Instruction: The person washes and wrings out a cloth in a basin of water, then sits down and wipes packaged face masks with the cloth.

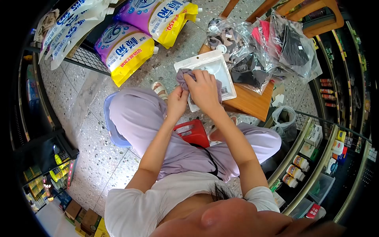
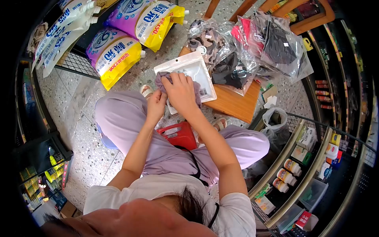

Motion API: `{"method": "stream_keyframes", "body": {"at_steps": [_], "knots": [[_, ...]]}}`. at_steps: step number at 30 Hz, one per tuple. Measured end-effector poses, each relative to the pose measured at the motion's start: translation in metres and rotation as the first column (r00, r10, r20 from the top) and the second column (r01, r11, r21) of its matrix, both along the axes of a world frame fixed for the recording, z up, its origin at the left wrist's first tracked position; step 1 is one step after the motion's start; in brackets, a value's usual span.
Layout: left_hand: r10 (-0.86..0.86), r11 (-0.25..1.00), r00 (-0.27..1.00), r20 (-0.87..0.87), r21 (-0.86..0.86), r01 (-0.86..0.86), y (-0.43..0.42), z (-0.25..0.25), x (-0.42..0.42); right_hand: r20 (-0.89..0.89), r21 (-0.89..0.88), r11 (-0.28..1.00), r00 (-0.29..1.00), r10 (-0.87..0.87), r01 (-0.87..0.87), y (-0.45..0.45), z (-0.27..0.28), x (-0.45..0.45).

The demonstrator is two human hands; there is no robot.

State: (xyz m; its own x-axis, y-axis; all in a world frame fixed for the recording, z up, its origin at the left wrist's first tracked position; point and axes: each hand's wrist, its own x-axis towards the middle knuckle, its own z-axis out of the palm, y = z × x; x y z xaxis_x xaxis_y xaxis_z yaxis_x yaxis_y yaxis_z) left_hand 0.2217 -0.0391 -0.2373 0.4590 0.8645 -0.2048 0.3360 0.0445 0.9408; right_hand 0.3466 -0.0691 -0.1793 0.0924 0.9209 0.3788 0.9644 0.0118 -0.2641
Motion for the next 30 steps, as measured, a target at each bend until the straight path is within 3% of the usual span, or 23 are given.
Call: {"method": "stream_keyframes", "body": {"at_steps": [3, 7, 10, 12, 21, 27, 30], "knots": [[0.047, 0.992, 0.987, 0.153, -0.127, -0.028, 0.000, -0.012, 0.003, 0.037, -0.011, 1.000, 0.999, -0.005, 0.005, 0.024, -0.006, 0.001], [0.075, 0.995, 0.985, 0.157, -0.081, -0.063, -0.003, 0.000, 0.006, 0.095, -0.037, 0.999, 0.995, 0.003, 0.000, 0.047, -0.015, 0.007], [0.081, 0.992, 0.987, 0.141, -0.107, -0.066, -0.004, -0.003, 0.006, 0.040, 0.016, 1.000, 0.999, 0.002, -0.003, 0.046, -0.017, 0.015], [0.078, 0.993, 0.990, 0.114, -0.095, -0.067, -0.004, -0.010, 0.005, 0.053, 0.024, 0.998, 0.997, -0.056, 0.055, 0.044, -0.017, 0.026], [0.215, 0.969, 0.922, 0.323, -0.186, -0.160, -0.014, -0.015, 0.014, 0.159, 0.094, 0.971, 0.960, -0.230, 0.218, 0.024, -0.015, 0.073], [0.153, 0.981, 0.968, 0.197, -0.148, -0.125, -0.013, -0.022, 0.010, 0.280, 0.107, 0.904, 0.860, -0.426, 0.413, 0.018, -0.018, 0.067], [0.184, 0.969, 0.950, 0.252, -0.210, -0.132, -0.014, -0.013, 0.012, 0.253, 0.134, 0.898, 0.861, -0.441, 0.420, 0.013, -0.021, 0.065]]}}
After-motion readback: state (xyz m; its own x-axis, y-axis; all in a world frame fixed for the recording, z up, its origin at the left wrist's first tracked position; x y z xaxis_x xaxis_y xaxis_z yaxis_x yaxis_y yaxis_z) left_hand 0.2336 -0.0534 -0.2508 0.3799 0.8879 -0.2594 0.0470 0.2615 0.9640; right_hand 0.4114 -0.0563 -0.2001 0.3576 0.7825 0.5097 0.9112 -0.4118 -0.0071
